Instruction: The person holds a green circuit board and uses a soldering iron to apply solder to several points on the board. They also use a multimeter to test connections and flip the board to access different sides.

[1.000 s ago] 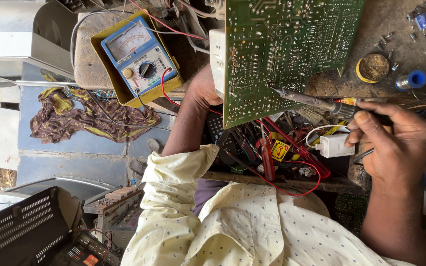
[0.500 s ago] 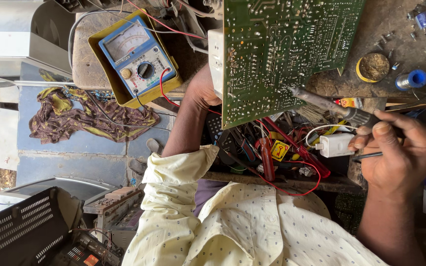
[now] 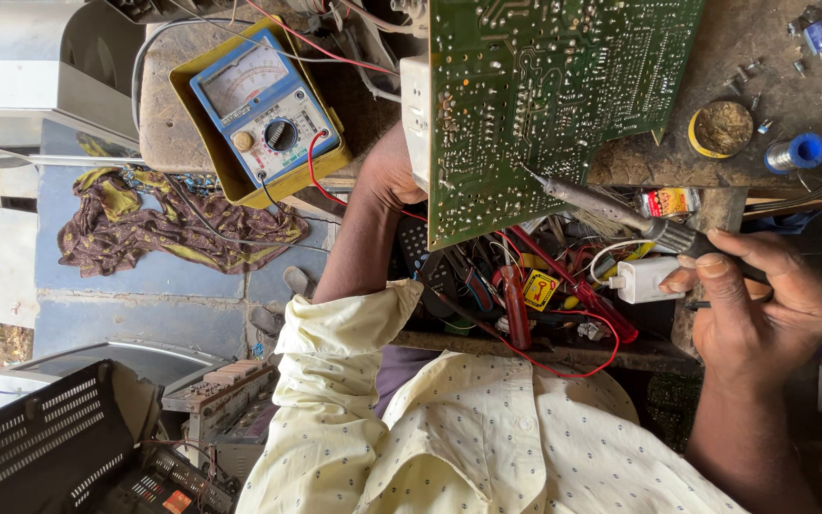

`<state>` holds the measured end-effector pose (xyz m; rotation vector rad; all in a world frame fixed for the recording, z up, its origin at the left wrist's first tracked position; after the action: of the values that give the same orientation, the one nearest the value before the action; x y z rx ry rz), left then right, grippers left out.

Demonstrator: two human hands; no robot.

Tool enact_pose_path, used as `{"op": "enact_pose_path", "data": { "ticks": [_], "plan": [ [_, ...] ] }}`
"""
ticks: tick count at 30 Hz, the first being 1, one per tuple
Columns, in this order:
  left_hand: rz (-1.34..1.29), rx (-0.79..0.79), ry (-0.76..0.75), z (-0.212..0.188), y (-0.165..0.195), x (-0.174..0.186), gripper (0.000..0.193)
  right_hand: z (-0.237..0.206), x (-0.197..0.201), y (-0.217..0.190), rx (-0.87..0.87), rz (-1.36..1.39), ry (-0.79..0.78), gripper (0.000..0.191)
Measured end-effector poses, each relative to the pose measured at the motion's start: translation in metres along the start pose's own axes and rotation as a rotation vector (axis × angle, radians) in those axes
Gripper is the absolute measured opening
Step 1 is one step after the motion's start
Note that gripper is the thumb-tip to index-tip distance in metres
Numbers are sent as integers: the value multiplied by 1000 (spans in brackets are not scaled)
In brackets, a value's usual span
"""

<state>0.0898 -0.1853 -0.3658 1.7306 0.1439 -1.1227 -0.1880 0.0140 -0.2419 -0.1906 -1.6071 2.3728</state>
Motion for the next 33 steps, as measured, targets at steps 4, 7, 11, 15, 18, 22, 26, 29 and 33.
{"op": "enact_pose_path", "data": {
  "ticks": [4, 7, 11, 15, 18, 22, 26, 29, 33],
  "plan": [
    [-93, 22, 20, 3, -3, 3, 32, 1, -2, -11, 106, -166, -35, 7],
    [-92, 29, 24, 3, -3, 4, 32, 1, -7, -32, 274, -399, -115, 10],
    [-63, 7, -25, -2, 0, 0, 33, -5, -19, -61, 503, -646, -212, 20],
    [-36, 5, -6, -2, 0, 2, 33, -8, -29, -83, 595, -721, -248, 26],
    [-27, 3, 11, -2, 0, 3, 32, -9, -36, -97, 602, -757, -269, 28],
    [-10, 11, -1, -3, 0, 2, 31, -7, -44, -110, 540, -797, -264, 28],
    [-43, 46, 7, 0, -2, 3, 32, -1, -52, -119, 475, -825, -275, 25],
    [-85, 71, 3, 3, -3, 5, 31, 3, -60, -127, 454, -836, -289, 28],
    [-85, 57, -1, 4, -3, 6, 32, 9, -66, -137, 462, -849, -368, 33]
  ]
}}
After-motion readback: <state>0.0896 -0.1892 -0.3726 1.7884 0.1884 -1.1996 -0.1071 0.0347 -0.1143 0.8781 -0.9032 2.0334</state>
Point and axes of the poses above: each hand's wrist, its own z-axis towards the middle knuckle, its own x-axis out of the back of the hand, y = z × x, the point moved 8 cm from there along z, towards the middle knuckle
